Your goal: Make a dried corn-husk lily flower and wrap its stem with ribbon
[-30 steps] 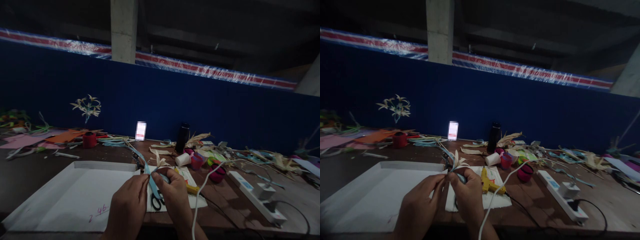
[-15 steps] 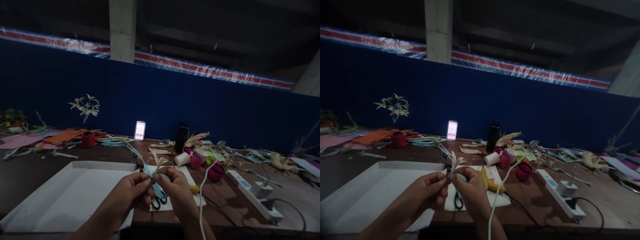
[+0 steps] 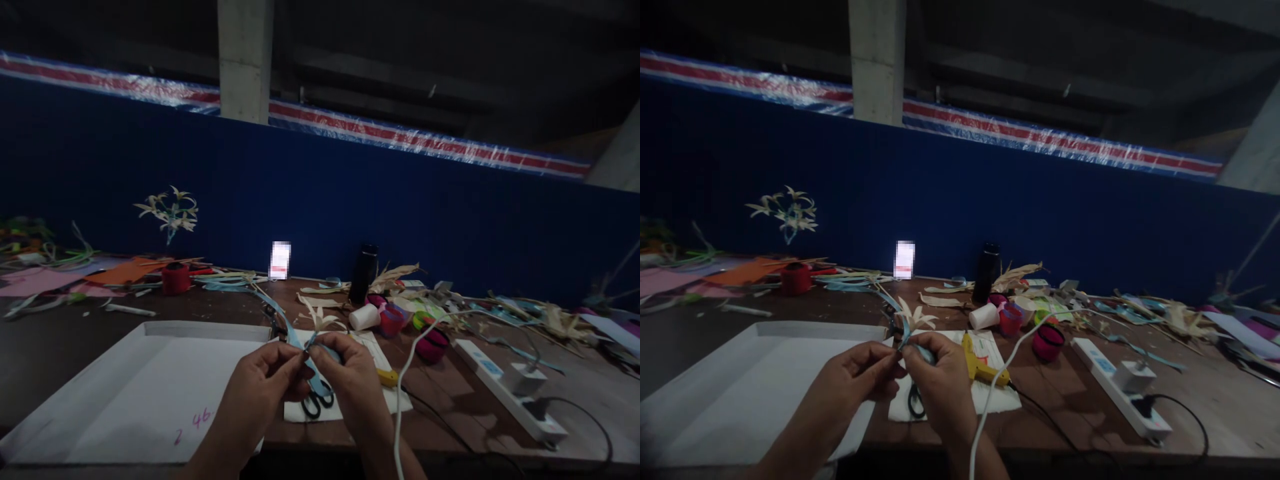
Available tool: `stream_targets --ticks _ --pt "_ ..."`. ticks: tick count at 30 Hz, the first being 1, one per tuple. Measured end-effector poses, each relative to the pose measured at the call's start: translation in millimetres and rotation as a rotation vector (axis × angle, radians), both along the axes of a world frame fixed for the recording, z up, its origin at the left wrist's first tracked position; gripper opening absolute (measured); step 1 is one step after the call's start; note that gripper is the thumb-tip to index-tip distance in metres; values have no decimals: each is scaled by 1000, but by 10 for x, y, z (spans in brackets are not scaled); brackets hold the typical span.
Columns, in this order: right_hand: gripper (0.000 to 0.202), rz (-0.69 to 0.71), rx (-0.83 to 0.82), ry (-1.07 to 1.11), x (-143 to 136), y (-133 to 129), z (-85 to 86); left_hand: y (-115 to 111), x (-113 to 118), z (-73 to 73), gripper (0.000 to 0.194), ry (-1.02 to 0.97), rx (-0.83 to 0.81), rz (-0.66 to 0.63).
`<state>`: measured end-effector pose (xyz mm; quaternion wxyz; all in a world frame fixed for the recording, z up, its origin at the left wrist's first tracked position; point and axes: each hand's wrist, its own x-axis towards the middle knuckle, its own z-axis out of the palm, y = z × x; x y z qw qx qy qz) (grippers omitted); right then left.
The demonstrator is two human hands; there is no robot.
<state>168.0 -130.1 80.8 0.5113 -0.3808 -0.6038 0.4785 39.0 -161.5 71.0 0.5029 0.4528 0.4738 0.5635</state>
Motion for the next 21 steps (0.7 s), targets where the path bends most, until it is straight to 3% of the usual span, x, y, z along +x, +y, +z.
stream_targets --ticks 3,8,13,21 --pt "10 -27 -6 17 -24 -21 12 -31 35 -61 20 193 161 120" --pt "14 -74 5 -5 -40 -38 -17 -43 57 -207 13 698 460 372" --pt "17 -154 24 -19 -69 -60 -45 5 59 -285 16 963 777 539" --pt "23 -186 92 -109 -89 -98 -65 41 87 -323 13 1076 778 582"
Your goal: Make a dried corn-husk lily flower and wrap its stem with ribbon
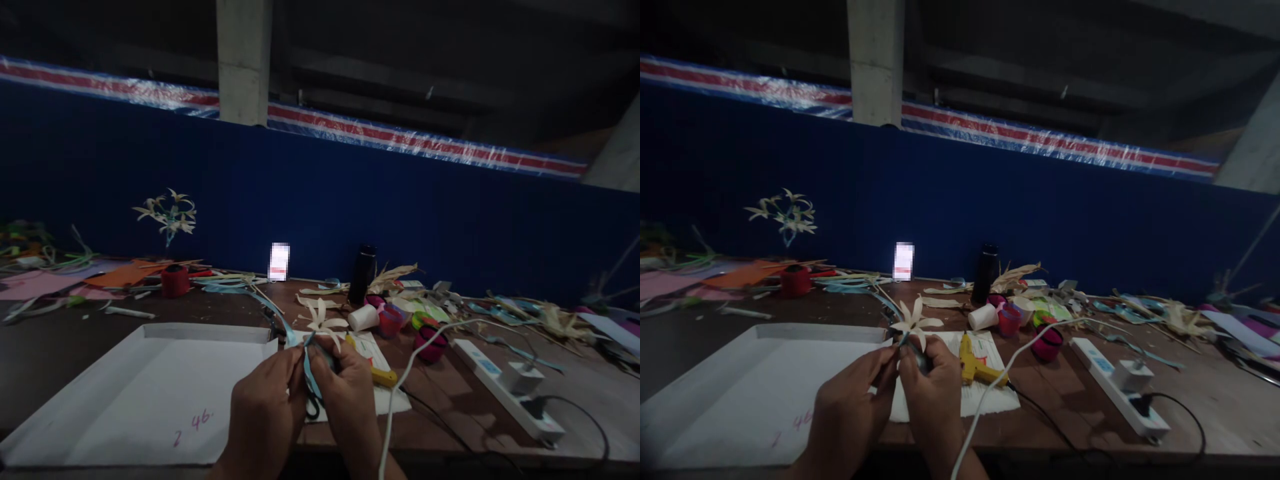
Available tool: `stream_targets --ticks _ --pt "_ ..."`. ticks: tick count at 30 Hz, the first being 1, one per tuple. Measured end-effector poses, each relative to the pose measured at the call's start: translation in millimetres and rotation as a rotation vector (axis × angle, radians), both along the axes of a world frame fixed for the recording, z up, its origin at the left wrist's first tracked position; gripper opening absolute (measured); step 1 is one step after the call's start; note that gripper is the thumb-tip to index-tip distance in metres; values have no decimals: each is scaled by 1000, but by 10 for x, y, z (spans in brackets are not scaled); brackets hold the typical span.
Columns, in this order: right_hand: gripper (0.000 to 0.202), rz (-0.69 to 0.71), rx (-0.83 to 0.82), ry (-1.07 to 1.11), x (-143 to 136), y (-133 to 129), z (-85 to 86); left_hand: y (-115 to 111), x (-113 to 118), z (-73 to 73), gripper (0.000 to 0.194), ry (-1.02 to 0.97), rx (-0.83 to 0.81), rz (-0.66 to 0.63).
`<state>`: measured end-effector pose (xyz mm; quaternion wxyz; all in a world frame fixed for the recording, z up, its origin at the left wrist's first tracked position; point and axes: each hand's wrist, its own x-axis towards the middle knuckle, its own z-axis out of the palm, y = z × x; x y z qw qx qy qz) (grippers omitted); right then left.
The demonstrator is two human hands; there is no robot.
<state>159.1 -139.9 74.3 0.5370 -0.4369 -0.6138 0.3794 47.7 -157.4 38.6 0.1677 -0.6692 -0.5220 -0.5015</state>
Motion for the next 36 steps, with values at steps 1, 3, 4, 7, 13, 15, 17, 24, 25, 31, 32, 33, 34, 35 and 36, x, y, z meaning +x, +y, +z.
stream_targets --ticks 1,3,4,7,13,15,17,24,25,31,32,33,34,35,36 --pt "23 1 -1 -1 -2 0 -5 -2 2 6 13 -3 3 -2" --pt "23 1 -3 12 -7 2 -14 -8 6 19 13 -9 6 -3" --pt "23 5 2 21 -10 5 -18 -10 8 23 12 -9 8 -1" --pt "24 40 12 61 -17 14 -20 -7 12 11 10 -2 29 29" --pt "23 51 -4 100 -29 38 4 15 22 -38 13 -83 -46 -8" --pt "22 58 9 98 -23 55 7 7 17 4 14 -201 -148 -37" --pt "22 58 12 98 -10 78 9 -8 -2 81 16 -364 -297 -94" --pt "17 147 -26 142 38 158 48 2 -121 325 43 -1044 -682 -593" --pt "15 168 -30 154 41 167 52 13 -130 341 42 -1083 -705 -607" --pt "14 271 -167 263 59 203 45 52 -159 380 33 -1182 -771 -592" --pt "13 279 -175 285 63 204 46 47 -159 381 32 -1187 -767 -597" --pt "12 287 -183 300 65 204 49 38 -157 380 32 -1188 -762 -600" --pt "12 294 -187 310 67 203 54 24 -152 377 31 -1185 -754 -602" --pt "11 301 -187 317 68 201 60 8 -146 373 30 -1177 -743 -602" --pt "11 306 -183 319 69 200 68 -10 -138 368 30 -1165 -729 -601"
